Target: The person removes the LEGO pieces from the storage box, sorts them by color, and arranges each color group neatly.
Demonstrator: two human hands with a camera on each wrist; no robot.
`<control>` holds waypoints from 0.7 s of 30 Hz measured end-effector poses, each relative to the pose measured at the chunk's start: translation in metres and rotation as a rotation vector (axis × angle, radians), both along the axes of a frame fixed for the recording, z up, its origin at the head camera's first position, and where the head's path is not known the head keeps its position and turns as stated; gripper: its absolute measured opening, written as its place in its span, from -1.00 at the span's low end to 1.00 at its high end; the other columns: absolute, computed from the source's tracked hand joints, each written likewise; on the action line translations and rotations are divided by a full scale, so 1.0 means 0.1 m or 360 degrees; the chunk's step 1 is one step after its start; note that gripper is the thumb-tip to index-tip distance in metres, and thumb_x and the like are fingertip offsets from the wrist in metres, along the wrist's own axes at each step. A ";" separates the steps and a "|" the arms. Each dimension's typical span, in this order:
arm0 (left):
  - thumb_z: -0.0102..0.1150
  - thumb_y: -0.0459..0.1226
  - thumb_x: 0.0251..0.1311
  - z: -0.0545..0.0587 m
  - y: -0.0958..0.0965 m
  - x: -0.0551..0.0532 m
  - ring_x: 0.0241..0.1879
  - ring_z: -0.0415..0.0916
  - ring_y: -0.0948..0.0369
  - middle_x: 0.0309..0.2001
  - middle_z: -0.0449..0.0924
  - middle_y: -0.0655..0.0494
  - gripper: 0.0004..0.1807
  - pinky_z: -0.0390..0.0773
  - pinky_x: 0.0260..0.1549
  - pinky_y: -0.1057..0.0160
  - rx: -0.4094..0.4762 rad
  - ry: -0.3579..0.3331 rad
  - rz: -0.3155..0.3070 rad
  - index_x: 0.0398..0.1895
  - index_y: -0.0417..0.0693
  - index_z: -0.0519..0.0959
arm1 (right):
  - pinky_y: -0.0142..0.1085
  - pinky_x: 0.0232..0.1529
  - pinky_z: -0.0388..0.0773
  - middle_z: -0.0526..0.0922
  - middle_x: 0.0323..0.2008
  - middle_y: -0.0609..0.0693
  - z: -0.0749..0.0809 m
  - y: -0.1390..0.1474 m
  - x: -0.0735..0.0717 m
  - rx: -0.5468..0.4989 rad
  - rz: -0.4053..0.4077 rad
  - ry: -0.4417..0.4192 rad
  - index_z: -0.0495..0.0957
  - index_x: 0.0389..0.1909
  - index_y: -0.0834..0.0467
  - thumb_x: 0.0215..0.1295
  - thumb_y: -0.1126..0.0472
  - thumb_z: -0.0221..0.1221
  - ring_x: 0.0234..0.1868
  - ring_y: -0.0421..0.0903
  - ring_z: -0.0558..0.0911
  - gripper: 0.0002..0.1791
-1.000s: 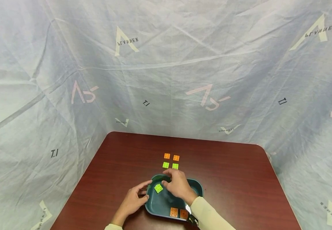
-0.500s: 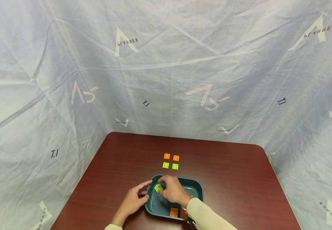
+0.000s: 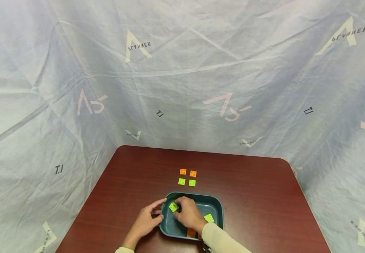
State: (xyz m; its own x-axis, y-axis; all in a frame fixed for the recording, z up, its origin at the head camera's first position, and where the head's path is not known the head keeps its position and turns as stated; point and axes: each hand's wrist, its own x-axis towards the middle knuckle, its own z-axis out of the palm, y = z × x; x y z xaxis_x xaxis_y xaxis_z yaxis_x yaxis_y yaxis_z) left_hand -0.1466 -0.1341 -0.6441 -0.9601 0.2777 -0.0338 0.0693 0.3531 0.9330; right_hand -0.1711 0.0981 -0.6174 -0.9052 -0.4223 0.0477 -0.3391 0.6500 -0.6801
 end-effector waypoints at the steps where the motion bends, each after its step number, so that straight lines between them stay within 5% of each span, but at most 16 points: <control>1: 0.32 -0.33 0.30 0.00 0.00 0.00 0.06 0.74 0.02 0.19 0.69 -0.07 -0.35 0.72 -0.14 0.27 0.0002 -0.0002 0.0002 0.47 0.18 0.53 | -0.04 -0.03 0.71 0.75 0.05 0.12 -0.01 -0.01 0.00 -0.0002 -0.0004 -0.0004 0.70 0.12 0.26 0.24 0.20 0.47 0.03 0.09 0.74 -0.56; 21: 0.29 -0.33 0.33 0.01 0.00 0.00 0.08 0.74 -0.01 0.20 0.68 -0.11 -0.36 0.74 -0.15 0.25 0.0030 -0.0030 -0.0014 0.49 0.18 0.51 | -0.18 -0.14 0.71 0.77 -0.07 0.07 -0.16 -0.15 -0.10 0.0028 -0.0084 0.0079 0.76 0.01 0.21 0.13 0.15 0.56 -0.12 -0.03 0.75 -0.57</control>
